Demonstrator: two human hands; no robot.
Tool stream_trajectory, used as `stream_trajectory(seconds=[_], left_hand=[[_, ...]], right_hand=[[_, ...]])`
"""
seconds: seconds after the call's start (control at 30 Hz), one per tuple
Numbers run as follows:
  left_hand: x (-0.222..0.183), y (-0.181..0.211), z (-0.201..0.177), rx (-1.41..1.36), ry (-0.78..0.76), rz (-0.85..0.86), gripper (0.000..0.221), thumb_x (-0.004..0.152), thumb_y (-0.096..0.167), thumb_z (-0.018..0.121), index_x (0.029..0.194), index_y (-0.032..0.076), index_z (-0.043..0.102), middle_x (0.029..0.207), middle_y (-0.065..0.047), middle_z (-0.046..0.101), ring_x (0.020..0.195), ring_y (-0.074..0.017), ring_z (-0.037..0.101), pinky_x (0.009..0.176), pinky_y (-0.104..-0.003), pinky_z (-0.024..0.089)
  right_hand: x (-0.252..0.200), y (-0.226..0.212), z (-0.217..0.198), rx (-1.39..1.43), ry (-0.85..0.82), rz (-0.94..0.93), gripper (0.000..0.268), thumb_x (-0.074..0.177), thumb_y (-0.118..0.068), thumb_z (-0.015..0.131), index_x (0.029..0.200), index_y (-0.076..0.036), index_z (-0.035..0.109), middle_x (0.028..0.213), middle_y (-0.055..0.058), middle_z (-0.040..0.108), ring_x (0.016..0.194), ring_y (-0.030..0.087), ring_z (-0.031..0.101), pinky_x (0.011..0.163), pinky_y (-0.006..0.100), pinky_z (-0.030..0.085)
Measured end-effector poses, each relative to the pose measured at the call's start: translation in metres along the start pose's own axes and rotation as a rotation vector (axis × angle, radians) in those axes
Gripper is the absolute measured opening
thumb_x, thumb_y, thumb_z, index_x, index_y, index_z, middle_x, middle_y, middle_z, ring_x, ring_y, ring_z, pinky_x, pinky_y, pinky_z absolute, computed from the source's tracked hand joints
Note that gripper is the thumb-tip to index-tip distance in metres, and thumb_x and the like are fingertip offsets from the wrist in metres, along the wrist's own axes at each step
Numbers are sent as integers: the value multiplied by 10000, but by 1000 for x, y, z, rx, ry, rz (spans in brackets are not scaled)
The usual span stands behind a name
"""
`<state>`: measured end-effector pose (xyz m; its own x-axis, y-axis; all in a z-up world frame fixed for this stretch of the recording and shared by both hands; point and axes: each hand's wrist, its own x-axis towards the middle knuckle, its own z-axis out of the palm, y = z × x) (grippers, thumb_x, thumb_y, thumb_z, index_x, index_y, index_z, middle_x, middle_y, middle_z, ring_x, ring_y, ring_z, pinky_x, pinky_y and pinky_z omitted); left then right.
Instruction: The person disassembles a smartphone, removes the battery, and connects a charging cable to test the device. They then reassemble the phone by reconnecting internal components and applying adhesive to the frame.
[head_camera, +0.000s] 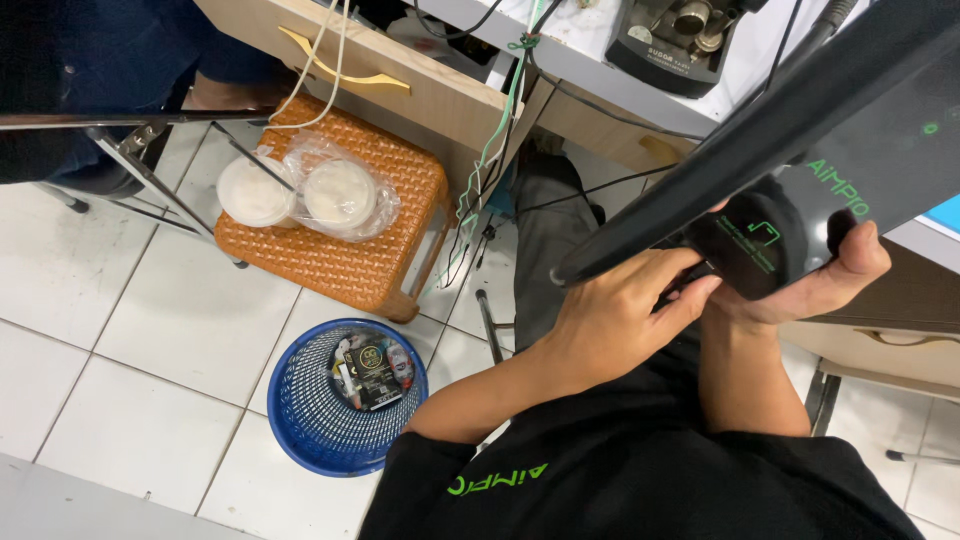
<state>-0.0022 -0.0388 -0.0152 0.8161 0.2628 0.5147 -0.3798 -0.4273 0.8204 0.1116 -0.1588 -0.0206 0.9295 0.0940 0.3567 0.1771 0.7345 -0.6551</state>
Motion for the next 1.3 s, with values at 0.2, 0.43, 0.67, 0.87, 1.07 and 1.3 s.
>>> stream_trajectory(seconds=[0.2,0.43,0.67,0.87,1.07,1.3], left_hand=[[3,-1,1,-28,26,84,116,1021,151,678,1077,58,639,843,-54,669,769,-197,665,756,-347,550],[6,1,-2,5,41,93,76,1012,138,677,991,86,626,711,-14,574,685,-183,604,682,-342,510],[6,1,-1,-2,53,105,102,1016,126,653,940,84,599,679,-31,556,644,-211,581,654,-355,484],[9,2,-2,-21,99,152,148,1003,83,641,870,73,578,642,-25,505,601,-201,528,646,-340,464],[9,2,-1,-24,113,159,164,989,62,626,842,73,554,636,-23,478,592,-198,507,635,-337,455],[12,3,-4,-11,118,196,231,999,49,608,792,71,508,627,-26,450,582,-195,490,643,-341,443]], right_hand=[[-2,-3,13,-5,36,93,542,836,-486,608,1088,-18,714,994,146,723,898,326,671,873,427,556],[-2,-6,38,-89,-36,145,593,819,-523,591,1062,12,670,896,183,668,809,315,642,817,394,542],[-1,-1,12,-16,-9,91,535,845,-467,613,1145,-30,684,1059,122,710,1013,281,661,1027,373,526],[4,-9,56,-161,-290,205,569,855,-594,567,935,-45,694,917,86,701,901,216,668,930,318,522],[-1,-4,45,-147,-101,158,591,815,-555,569,993,0,661,860,166,660,814,297,639,839,376,521],[-3,4,-5,-22,53,4,471,890,-444,630,1185,-80,678,1123,58,710,1100,239,654,1100,366,514]])
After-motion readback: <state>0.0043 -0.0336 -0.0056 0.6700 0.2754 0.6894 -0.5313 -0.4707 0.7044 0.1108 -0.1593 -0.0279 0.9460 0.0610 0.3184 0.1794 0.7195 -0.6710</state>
